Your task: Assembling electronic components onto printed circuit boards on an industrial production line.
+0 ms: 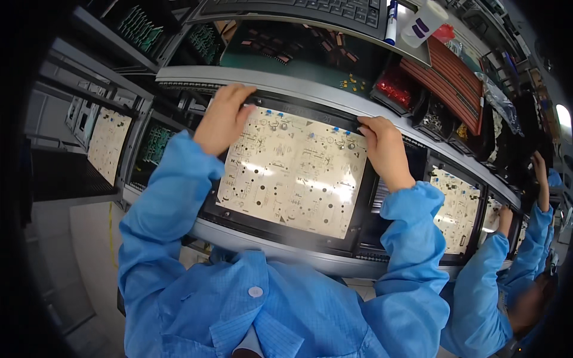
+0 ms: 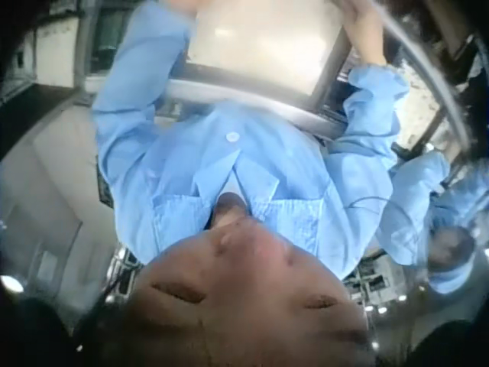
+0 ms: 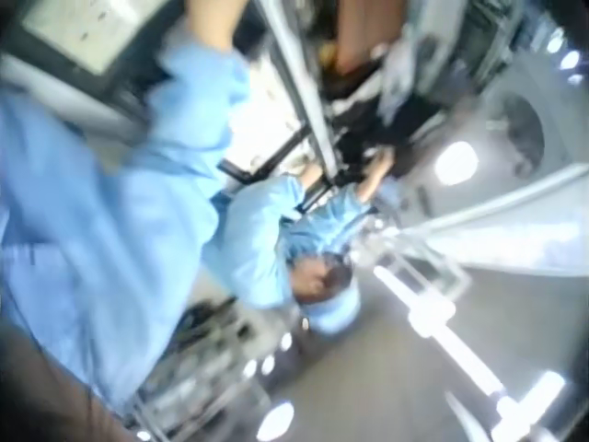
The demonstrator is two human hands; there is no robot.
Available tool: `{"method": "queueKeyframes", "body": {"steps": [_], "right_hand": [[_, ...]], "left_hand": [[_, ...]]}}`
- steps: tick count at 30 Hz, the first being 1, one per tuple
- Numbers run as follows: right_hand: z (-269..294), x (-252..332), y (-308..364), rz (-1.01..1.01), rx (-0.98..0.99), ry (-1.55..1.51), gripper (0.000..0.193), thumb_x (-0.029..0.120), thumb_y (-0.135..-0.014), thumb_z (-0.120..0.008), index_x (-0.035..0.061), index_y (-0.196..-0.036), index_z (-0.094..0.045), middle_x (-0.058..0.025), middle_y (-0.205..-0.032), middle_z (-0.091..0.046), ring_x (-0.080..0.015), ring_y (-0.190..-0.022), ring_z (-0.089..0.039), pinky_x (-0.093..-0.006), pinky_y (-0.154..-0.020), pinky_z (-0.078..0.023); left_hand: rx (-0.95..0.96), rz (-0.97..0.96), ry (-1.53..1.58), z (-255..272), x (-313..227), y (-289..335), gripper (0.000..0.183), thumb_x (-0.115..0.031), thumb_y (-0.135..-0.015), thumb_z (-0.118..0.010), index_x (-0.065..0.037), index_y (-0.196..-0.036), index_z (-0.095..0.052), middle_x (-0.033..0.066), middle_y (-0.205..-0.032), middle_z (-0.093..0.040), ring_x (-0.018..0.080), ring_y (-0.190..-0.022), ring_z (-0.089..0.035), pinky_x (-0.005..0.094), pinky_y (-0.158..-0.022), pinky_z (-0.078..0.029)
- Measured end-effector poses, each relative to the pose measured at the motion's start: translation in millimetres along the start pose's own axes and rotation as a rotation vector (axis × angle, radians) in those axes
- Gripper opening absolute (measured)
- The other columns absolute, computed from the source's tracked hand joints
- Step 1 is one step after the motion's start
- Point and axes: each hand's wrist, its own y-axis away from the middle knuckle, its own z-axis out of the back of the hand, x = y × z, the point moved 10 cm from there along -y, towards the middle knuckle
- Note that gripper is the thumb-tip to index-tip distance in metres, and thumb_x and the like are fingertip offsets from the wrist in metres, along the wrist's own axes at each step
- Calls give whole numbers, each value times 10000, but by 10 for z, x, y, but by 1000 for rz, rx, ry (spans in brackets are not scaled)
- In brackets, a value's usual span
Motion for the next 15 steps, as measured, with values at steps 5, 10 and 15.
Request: {"method": "queueKeyframes", "body": {"steps": [5,10,15], "right_hand": [[-79,-52,56,-76,-2,-26,174,35,-872,-610,-10,-1026,-678,-158,-917,-649,-311,-808,-613,-345,-700,-479],[-117,-31,21,-108,-104,41,132,15,-843,-652,1,-968,-693,-121,-879,-642,-258,-759,-611,-311,-644,-476],[-160,-10,44,-43,-176,75,122,-47,-801,-646,2,-908,-675,-114,-850,-635,-259,-759,-620,-307,-646,-487]], "left_hand": [[122,-1,-164,-340,-175,351,313,-84,-879,-542,90,-1140,-544,252,-1402,-417,399,-1321,-377,457,-1140,-267],[106,155,12,-207,32,177,268,-68,-893,-536,67,-1123,-563,225,-1309,-481,387,-1223,-473,427,-1053,-379],[-6,183,91,-185,217,99,277,-46,-862,-657,52,-1118,-618,153,-1169,-564,314,-1025,-605,349,-886,-496]]}}
